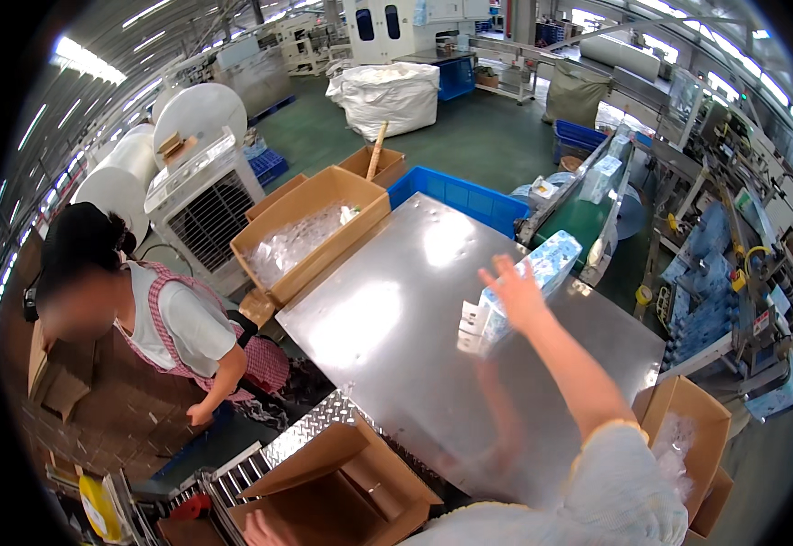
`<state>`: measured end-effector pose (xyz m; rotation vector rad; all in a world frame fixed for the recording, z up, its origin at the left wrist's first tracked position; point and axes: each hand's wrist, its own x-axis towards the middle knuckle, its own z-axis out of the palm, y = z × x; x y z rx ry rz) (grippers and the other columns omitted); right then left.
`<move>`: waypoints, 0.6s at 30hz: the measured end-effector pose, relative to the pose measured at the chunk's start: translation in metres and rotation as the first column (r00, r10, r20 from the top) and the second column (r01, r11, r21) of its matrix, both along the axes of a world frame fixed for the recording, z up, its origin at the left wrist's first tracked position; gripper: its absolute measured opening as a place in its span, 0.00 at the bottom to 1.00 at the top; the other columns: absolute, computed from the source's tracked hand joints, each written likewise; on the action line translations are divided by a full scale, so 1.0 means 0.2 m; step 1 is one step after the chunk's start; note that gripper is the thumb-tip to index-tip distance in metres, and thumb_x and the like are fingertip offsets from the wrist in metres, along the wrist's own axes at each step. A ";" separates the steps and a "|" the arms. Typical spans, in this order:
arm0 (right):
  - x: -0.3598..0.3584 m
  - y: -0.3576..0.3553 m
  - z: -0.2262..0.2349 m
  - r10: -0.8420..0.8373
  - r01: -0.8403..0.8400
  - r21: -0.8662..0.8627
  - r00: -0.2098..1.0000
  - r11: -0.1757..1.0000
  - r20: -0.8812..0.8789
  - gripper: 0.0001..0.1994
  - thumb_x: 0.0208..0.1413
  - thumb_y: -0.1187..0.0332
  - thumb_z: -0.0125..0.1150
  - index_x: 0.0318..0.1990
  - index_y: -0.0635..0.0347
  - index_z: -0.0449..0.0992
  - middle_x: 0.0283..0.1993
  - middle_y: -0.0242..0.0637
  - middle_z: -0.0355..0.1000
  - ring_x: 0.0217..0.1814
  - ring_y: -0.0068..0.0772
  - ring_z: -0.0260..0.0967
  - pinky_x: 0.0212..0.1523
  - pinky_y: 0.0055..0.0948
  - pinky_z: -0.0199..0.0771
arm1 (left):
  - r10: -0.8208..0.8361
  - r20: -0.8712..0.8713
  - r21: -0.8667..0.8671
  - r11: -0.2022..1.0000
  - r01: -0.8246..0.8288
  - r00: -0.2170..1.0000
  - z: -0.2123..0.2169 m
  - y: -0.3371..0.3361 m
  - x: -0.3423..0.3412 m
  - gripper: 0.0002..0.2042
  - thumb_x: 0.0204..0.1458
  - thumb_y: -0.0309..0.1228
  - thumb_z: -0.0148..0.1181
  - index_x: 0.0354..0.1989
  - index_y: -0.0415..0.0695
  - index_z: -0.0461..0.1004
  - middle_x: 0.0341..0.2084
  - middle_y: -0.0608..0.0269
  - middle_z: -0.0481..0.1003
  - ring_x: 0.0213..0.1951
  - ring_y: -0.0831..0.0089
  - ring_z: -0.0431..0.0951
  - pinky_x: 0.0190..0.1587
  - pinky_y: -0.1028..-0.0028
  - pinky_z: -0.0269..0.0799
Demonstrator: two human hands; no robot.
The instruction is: The person picks up blue tissue packs from a metal table and a conveyor, places them into cardboard boxes, and pushes the filled boxes onto a roller conveyor.
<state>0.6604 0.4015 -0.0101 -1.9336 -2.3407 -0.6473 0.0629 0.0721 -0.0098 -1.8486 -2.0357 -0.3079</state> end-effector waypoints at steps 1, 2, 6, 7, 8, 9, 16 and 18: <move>0.22 0.08 -0.07 -0.095 0.080 0.098 0.982 0.992 0.161 0.38 0.51 0.65 0.66 0.72 0.43 0.62 0.68 0.43 0.63 0.75 0.43 0.55 0.75 0.65 0.46 | -0.149 0.110 -0.008 0.989 0.150 0.983 -0.13 0.03 0.04 0.29 0.48 0.29 0.68 0.61 0.41 0.70 0.58 0.41 0.71 0.56 0.42 0.72 0.56 0.49 0.69; 0.32 0.13 -0.17 -0.141 0.141 0.005 0.983 0.990 0.120 0.37 0.51 0.65 0.66 0.71 0.42 0.64 0.68 0.42 0.63 0.75 0.42 0.56 0.75 0.68 0.45 | -0.226 0.205 -0.045 0.970 0.240 0.952 -0.18 0.09 0.13 0.28 0.48 0.28 0.68 0.61 0.42 0.71 0.61 0.40 0.69 0.59 0.43 0.70 0.60 0.47 0.65; 0.20 0.19 -0.23 -0.118 0.073 -0.458 0.991 0.886 -0.069 0.32 0.50 0.61 0.67 0.66 0.42 0.71 0.67 0.37 0.66 0.75 0.41 0.56 0.74 0.73 0.41 | -0.451 0.414 -0.108 0.838 0.535 0.790 -0.08 0.38 0.55 0.21 0.49 0.25 0.66 0.55 0.45 0.77 0.60 0.44 0.70 0.60 0.44 0.69 0.64 0.51 0.62; 0.09 0.14 -0.21 -0.038 -0.043 -0.462 0.986 0.886 -0.164 0.32 0.45 0.57 0.72 0.62 0.43 0.74 0.64 0.37 0.69 0.74 0.42 0.57 0.74 0.73 0.40 | -0.495 0.472 -0.046 0.813 0.581 0.730 -0.10 0.46 0.65 0.17 0.51 0.24 0.65 0.52 0.47 0.79 0.59 0.44 0.71 0.60 0.44 0.69 0.65 0.51 0.61; -0.09 0.09 -0.09 0.020 -0.187 -0.575 0.959 0.796 -0.284 0.43 0.36 0.52 0.78 0.66 0.45 0.71 0.70 0.42 0.63 0.76 0.47 0.53 0.72 0.77 0.40 | -0.577 0.378 -0.099 0.752 0.651 0.724 -0.16 0.53 0.66 0.27 0.52 0.40 0.69 0.60 0.43 0.73 0.60 0.42 0.69 0.62 0.43 0.67 0.67 0.50 0.60; -0.13 -0.01 -0.13 0.072 -0.285 -0.516 0.916 0.808 -0.394 0.44 0.40 0.48 0.76 0.69 0.44 0.67 0.72 0.43 0.60 0.79 0.48 0.49 0.73 0.76 0.37 | -0.592 0.430 -0.097 0.720 0.687 0.682 -0.11 0.66 0.84 0.21 0.44 0.29 0.73 0.50 0.45 0.79 0.60 0.47 0.70 0.63 0.46 0.67 0.66 0.50 0.60; 0.01 -0.20 -0.07 -0.011 -0.226 -0.287 0.768 0.931 -0.640 0.43 0.56 0.43 0.65 0.75 0.49 0.58 0.76 0.49 0.55 0.81 0.51 0.45 0.75 0.70 0.34 | -0.546 0.288 -0.445 0.651 0.615 0.787 -0.02 1.29 1.57 0.47 0.34 0.42 0.80 0.65 0.42 0.64 0.56 0.43 0.71 0.58 0.43 0.70 0.63 0.51 0.64; 0.27 -0.18 -0.09 -0.179 -0.022 -0.289 0.739 0.957 -0.649 0.40 0.55 0.47 0.66 0.72 0.54 0.61 0.73 0.50 0.60 0.78 0.53 0.52 0.74 0.66 0.42 | -0.506 0.345 -0.542 0.580 0.608 0.791 -0.13 1.40 1.63 0.49 0.33 0.44 0.82 0.65 0.40 0.63 0.51 0.44 0.74 0.54 0.44 0.73 0.60 0.53 0.67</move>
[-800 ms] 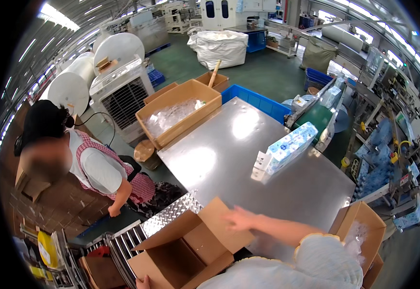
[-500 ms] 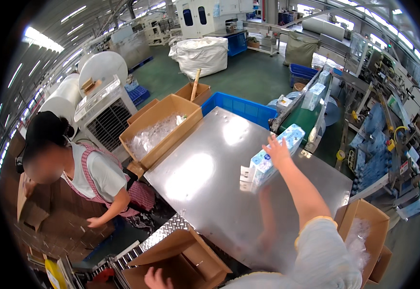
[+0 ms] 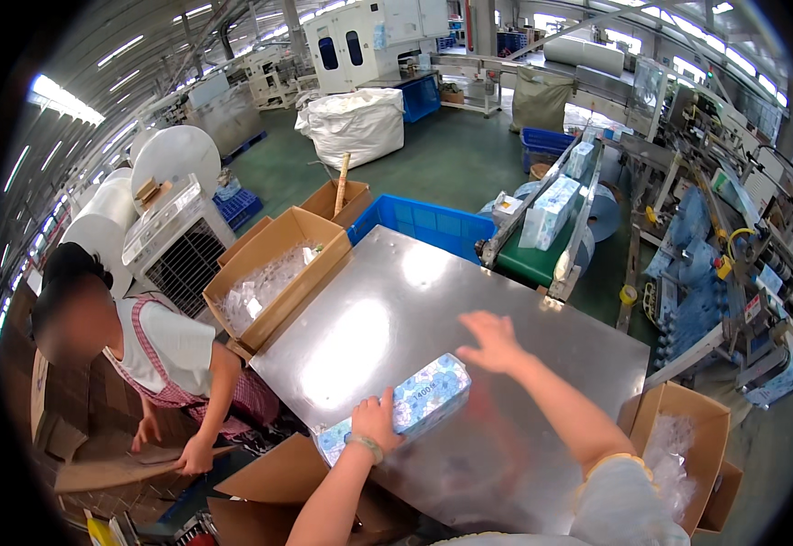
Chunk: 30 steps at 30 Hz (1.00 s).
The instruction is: The person picks up blue tissue packs from a metal table and a conveyor, places them into cardboard boxes, and pushes the filled boxes onto a roller conveyor.
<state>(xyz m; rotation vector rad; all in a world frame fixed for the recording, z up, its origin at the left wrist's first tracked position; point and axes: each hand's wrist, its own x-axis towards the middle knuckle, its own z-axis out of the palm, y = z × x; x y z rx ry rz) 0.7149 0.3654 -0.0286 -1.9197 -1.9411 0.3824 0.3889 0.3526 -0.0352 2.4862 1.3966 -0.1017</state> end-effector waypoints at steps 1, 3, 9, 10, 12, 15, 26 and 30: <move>0.13 0.02 -0.01 -0.121 0.121 0.019 0.993 0.992 0.013 0.38 0.54 0.50 0.67 0.70 0.57 0.64 0.71 0.50 0.62 0.75 0.54 0.55 0.73 0.62 0.48 | -0.019 0.050 0.015 1.000 0.018 0.999 -0.04 0.04 0.01 0.49 0.32 0.43 0.82 0.64 0.39 0.63 0.49 0.45 0.75 0.52 0.45 0.74 0.58 0.53 0.68; 0.39 0.08 -0.07 -0.354 0.359 0.118 0.933 0.926 -0.062 0.35 0.52 0.55 0.69 0.65 0.61 0.68 0.67 0.51 0.66 0.71 0.56 0.60 0.70 0.53 0.59 | -0.029 0.202 0.063 0.998 0.016 0.979 -0.01 0.05 0.04 0.48 0.32 0.42 0.83 0.63 0.37 0.63 0.47 0.44 0.75 0.51 0.45 0.75 0.56 0.54 0.70; 0.52 0.44 0.02 -0.541 0.531 0.118 0.837 0.839 0.083 0.35 0.53 0.56 0.69 0.65 0.63 0.66 0.72 0.52 0.59 0.75 0.55 0.53 0.69 0.60 0.58 | 0.152 0.833 0.015 0.955 -0.296 0.532 0.56 -0.13 -0.13 0.43 0.36 0.30 0.81 0.62 0.36 0.63 0.49 0.52 0.72 0.55 0.56 0.72 0.60 0.60 0.68; 0.48 0.52 0.04 -0.562 0.550 0.125 0.822 0.826 0.096 0.37 0.54 0.52 0.68 0.67 0.63 0.64 0.74 0.52 0.56 0.78 0.54 0.48 0.70 0.64 0.55 | 0.194 0.926 -0.087 0.944 -0.317 0.325 0.60 -0.18 -0.23 0.42 0.37 0.29 0.80 0.63 0.37 0.62 0.50 0.55 0.72 0.56 0.59 0.72 0.61 0.61 0.67; 0.42 0.65 0.07 -0.582 0.576 0.090 0.795 0.813 0.171 0.42 0.56 0.44 0.63 0.72 0.62 0.60 0.78 0.52 0.49 0.83 0.53 0.39 0.71 0.72 0.48 | 0.281 0.959 -0.258 0.912 -0.320 0.026 0.67 -0.28 -0.50 0.41 0.39 0.25 0.79 0.64 0.37 0.62 0.53 0.58 0.72 0.57 0.62 0.71 0.62 0.63 0.66; 0.36 0.68 0.15 -0.554 0.573 0.000 0.793 0.820 0.254 0.45 0.55 0.33 0.57 0.75 0.50 0.59 0.82 0.49 0.42 0.84 0.55 0.32 0.71 0.78 0.45 | 0.330 0.923 -0.385 0.824 -0.417 -0.199 0.72 -0.52 -0.94 0.42 0.39 0.21 0.77 0.66 0.38 0.61 0.56 0.57 0.71 0.56 0.62 0.73 0.60 0.62 0.68; 0.13 -0.17 -0.28 -0.271 0.174 0.278 0.891 0.945 0.364 0.12 0.54 0.68 0.66 0.43 0.63 0.77 0.66 0.52 0.64 0.68 0.60 0.60 0.55 0.51 0.77 | 0.577 0.595 -0.008 0.700 -0.714 0.560 0.35 -1.35 -1.51 0.38 0.38 0.35 0.81 0.57 0.39 0.65 0.48 0.50 0.71 0.52 0.53 0.74 0.56 0.60 0.70; -0.14 -0.86 -0.13 -0.268 0.225 0.154 0.888 0.962 0.374 0.17 0.47 0.66 0.72 0.43 0.65 0.77 0.62 0.54 0.66 0.67 0.60 0.61 0.64 0.60 0.65 | 0.328 0.181 0.109 0.930 -0.350 0.927 0.17 -1.36 -1.59 0.35 0.33 0.33 0.74 0.55 0.39 0.68 0.45 0.49 0.71 0.49 0.46 0.71 0.50 0.54 0.70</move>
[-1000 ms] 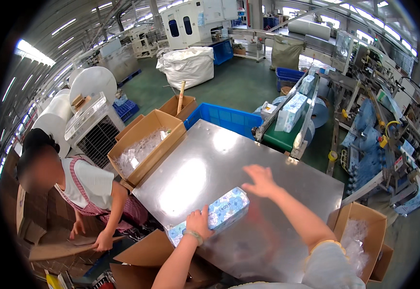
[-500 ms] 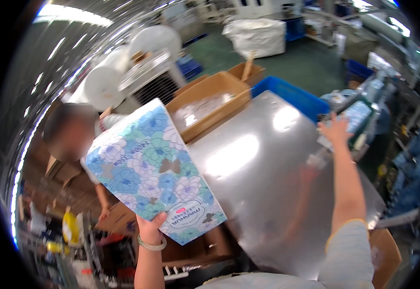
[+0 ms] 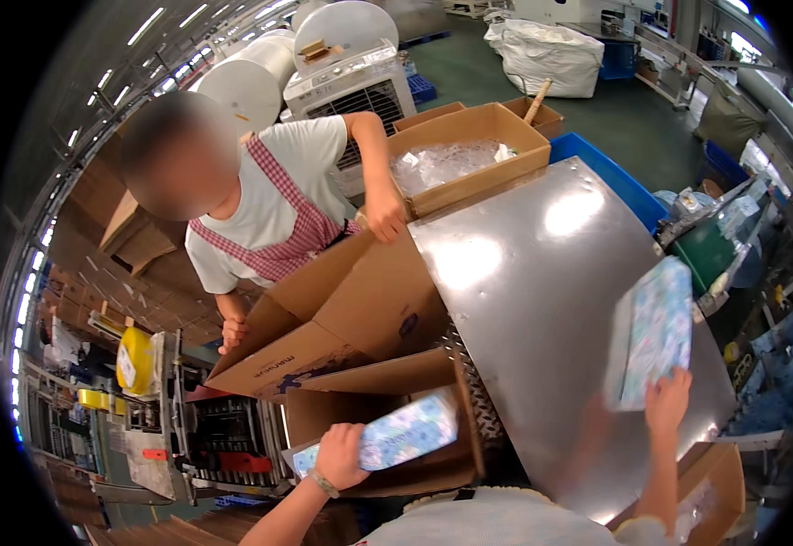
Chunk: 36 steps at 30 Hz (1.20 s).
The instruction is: The person picks up blue tissue packs from a metal table and a conveyor, places them into cardboard boxes, and pushes the filled boxes onto a roller conveyor.
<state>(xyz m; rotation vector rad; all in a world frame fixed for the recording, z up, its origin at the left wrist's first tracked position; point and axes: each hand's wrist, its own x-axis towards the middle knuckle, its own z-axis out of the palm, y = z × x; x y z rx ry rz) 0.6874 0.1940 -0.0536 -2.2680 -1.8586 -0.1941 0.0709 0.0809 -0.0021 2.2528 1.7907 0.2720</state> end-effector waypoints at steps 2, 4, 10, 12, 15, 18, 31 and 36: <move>-0.09 -0.14 0.06 -0.017 0.022 -0.032 0.989 0.999 0.145 0.30 0.42 0.62 0.77 0.53 0.64 0.74 0.60 0.56 0.66 0.65 0.60 0.62 0.68 0.66 0.56 | -0.120 -0.082 -0.214 0.972 0.100 0.989 -0.13 -0.03 0.05 0.37 0.33 0.35 0.74 0.57 0.41 0.67 0.46 0.50 0.71 0.51 0.48 0.71 0.50 0.55 0.72; -0.18 -0.15 0.09 -0.044 0.029 0.056 0.953 0.998 0.299 0.43 0.37 0.58 0.80 0.64 0.63 0.68 0.58 0.56 0.67 0.64 0.60 0.63 0.70 0.69 0.50 | -0.255 -0.113 -0.400 0.896 0.191 0.960 -0.25 -0.02 0.16 0.41 0.33 0.36 0.76 0.61 0.42 0.64 0.50 0.49 0.70 0.54 0.50 0.71 0.52 0.55 0.75; -0.29 0.25 0.08 0.186 -0.227 -0.144 0.949 0.963 -0.256 0.58 0.34 0.63 0.81 0.77 0.49 0.51 0.51 0.52 0.68 0.54 0.57 0.69 0.58 0.50 0.68 | -0.435 -0.060 -0.553 0.764 0.332 0.899 -0.67 0.02 0.36 0.46 0.36 0.38 0.77 0.66 0.42 0.59 0.54 0.47 0.69 0.59 0.49 0.70 0.55 0.58 0.77; -0.51 0.21 0.25 0.361 -0.360 0.033 0.925 0.932 -0.114 0.56 0.36 0.67 0.80 0.76 0.53 0.51 0.54 0.52 0.68 0.57 0.59 0.68 0.58 0.49 0.69 | -0.447 -0.065 -0.620 0.719 0.315 0.892 -0.90 0.00 0.39 0.50 0.38 0.43 0.77 0.70 0.43 0.56 0.60 0.44 0.68 0.63 0.48 0.69 0.58 0.57 0.76; -0.87 0.03 0.58 0.583 -0.524 0.357 0.809 0.773 -0.075 0.53 0.39 0.66 0.79 0.75 0.57 0.54 0.55 0.50 0.66 0.56 0.55 0.66 0.56 0.46 0.68 | -0.233 0.047 -0.802 0.571 0.176 0.971 -1.23 -0.05 0.39 0.55 0.41 0.53 0.75 0.75 0.43 0.50 0.66 0.41 0.65 0.66 0.45 0.67 0.64 0.55 0.70; -1.22 -0.20 0.77 0.814 -0.653 0.485 0.471 0.581 -0.341 0.49 0.43 0.63 0.78 0.73 0.56 0.56 0.56 0.48 0.65 0.56 0.52 0.66 0.54 0.46 0.67 | -0.278 -0.038 -0.898 0.431 0.089 0.960 -1.36 -0.04 0.31 0.55 0.44 0.62 0.67 0.74 0.43 0.48 0.68 0.40 0.64 0.67 0.47 0.67 0.67 0.55 0.66; -2.30 -0.28 -0.79 0.949 -0.881 -0.472 0.127 -0.026 -0.290 0.44 0.58 0.71 0.57 0.80 0.45 0.43 0.58 0.43 0.71 0.60 0.43 0.69 0.58 0.43 0.67 | -0.265 0.149 -0.854 0.450 0.259 0.953 -0.65 -0.23 0.17 0.37 0.60 0.63 0.47 0.51 0.36 0.80 0.46 0.40 0.81 0.49 0.46 0.81 0.55 0.58 0.74; -2.28 -0.17 -1.01 0.714 -0.529 -0.846 0.569 -0.062 -0.407 0.40 0.59 0.60 0.61 0.78 0.49 0.51 0.71 0.45 0.64 0.74 0.49 0.61 0.70 0.52 0.61 | 0.007 0.153 -0.824 0.553 0.124 0.988 -0.56 -0.24 0.12 0.35 0.61 0.60 0.52 0.59 0.37 0.74 0.44 0.42 0.82 0.49 0.47 0.81 0.54 0.59 0.75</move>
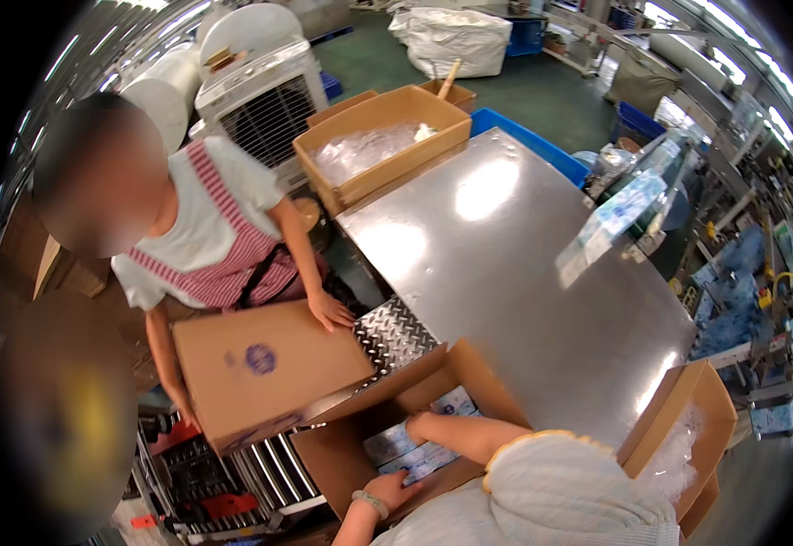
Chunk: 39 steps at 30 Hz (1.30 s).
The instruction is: The person picks up blue tissue packs from a metal table and a conveyor, places them into cardboard boxes, and pushes the filled boxes onto a roller conveyor.
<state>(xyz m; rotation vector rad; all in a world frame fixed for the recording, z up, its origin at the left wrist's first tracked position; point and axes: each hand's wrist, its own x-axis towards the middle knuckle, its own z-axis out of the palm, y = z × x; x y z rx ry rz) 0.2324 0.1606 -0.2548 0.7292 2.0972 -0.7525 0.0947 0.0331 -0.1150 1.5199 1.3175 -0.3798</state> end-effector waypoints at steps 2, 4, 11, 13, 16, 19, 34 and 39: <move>0.07 0.21 0.40 -0.089 0.096 -0.263 0.995 0.960 0.041 0.37 0.59 0.58 0.62 0.75 0.52 0.58 0.70 0.47 0.66 0.72 0.50 0.63 0.70 0.49 0.63 | 0.033 0.057 0.026 0.999 -0.035 0.998 -0.02 0.02 0.01 0.34 0.61 0.59 0.53 0.59 0.38 0.75 0.43 0.44 0.82 0.48 0.47 0.81 0.53 0.59 0.75; 0.39 0.21 0.62 -0.310 0.320 -0.112 0.682 0.941 -0.662 0.26 0.63 0.58 0.59 0.66 0.58 0.71 0.62 0.49 0.73 0.66 0.53 0.68 0.67 0.45 0.67 | 0.061 0.135 0.064 0.996 -0.070 0.989 -0.06 0.06 0.02 0.32 0.60 0.57 0.57 0.60 0.40 0.75 0.41 0.46 0.83 0.46 0.50 0.83 0.51 0.60 0.76; 2.12 -0.14 1.07 -0.341 0.780 0.379 0.225 -0.498 -0.913 0.18 0.50 0.71 0.66 0.50 0.65 0.78 0.49 0.54 0.77 0.54 0.58 0.73 0.56 0.47 0.73 | -0.052 0.495 0.277 0.955 -0.101 0.867 0.06 0.58 0.36 0.20 0.61 0.43 0.64 0.53 0.40 0.78 0.36 0.49 0.82 0.39 0.59 0.83 0.45 0.65 0.78; 2.74 -0.66 0.79 -0.483 0.469 0.321 -0.280 -0.823 -0.830 0.15 0.54 0.70 0.64 0.48 0.66 0.77 0.48 0.54 0.75 0.53 0.56 0.73 0.55 0.47 0.72 | -0.041 0.552 0.340 0.923 -0.180 0.833 0.18 0.83 0.60 0.15 0.60 0.36 0.65 0.50 0.39 0.79 0.35 0.50 0.82 0.39 0.60 0.83 0.44 0.65 0.78; 3.05 -1.54 0.29 -0.473 -0.088 0.569 -0.462 -0.818 -0.751 0.35 0.56 0.51 0.68 0.60 0.74 0.69 0.61 0.57 0.71 0.64 0.59 0.68 0.64 0.48 0.70 | -0.209 0.555 0.595 0.776 -0.208 0.805 0.32 1.18 1.03 0.12 0.58 0.32 0.64 0.46 0.39 0.80 0.35 0.51 0.81 0.40 0.55 0.82 0.46 0.62 0.77; 2.90 -2.00 -0.02 -0.456 0.005 0.643 -0.710 -0.766 -0.537 0.35 0.55 0.49 0.68 0.61 0.68 0.71 0.62 0.62 0.70 0.65 0.60 0.68 0.64 0.47 0.69 | -0.451 0.475 0.810 0.559 -0.175 0.756 0.36 1.48 1.52 0.11 0.53 0.27 0.64 0.45 0.39 0.78 0.45 0.48 0.79 0.49 0.48 0.76 0.55 0.57 0.72; 3.01 -1.95 0.23 -0.823 0.682 0.548 -0.567 -0.484 -0.021 0.11 0.51 0.66 0.68 0.38 0.64 0.83 0.35 0.46 0.83 0.34 0.42 0.82 0.40 0.40 0.82 | -0.398 -0.036 0.857 0.460 0.233 0.917 0.20 2.14 2.29 0.41 0.40 0.46 0.73 0.62 0.41 0.63 0.55 0.43 0.69 0.60 0.52 0.70 0.71 0.44 0.48; 2.97 -1.89 0.35 -0.596 0.645 0.106 -0.747 -0.757 0.293 0.13 0.55 0.64 0.71 0.35 0.67 0.83 0.31 0.41 0.82 0.30 0.34 0.81 0.33 0.36 0.86 | -0.410 -0.294 0.767 0.437 0.469 0.863 0.46 1.88 1.81 0.50 0.38 0.45 0.74 0.71 0.44 0.55 0.48 0.42 0.73 0.53 0.51 0.74 0.65 0.49 0.58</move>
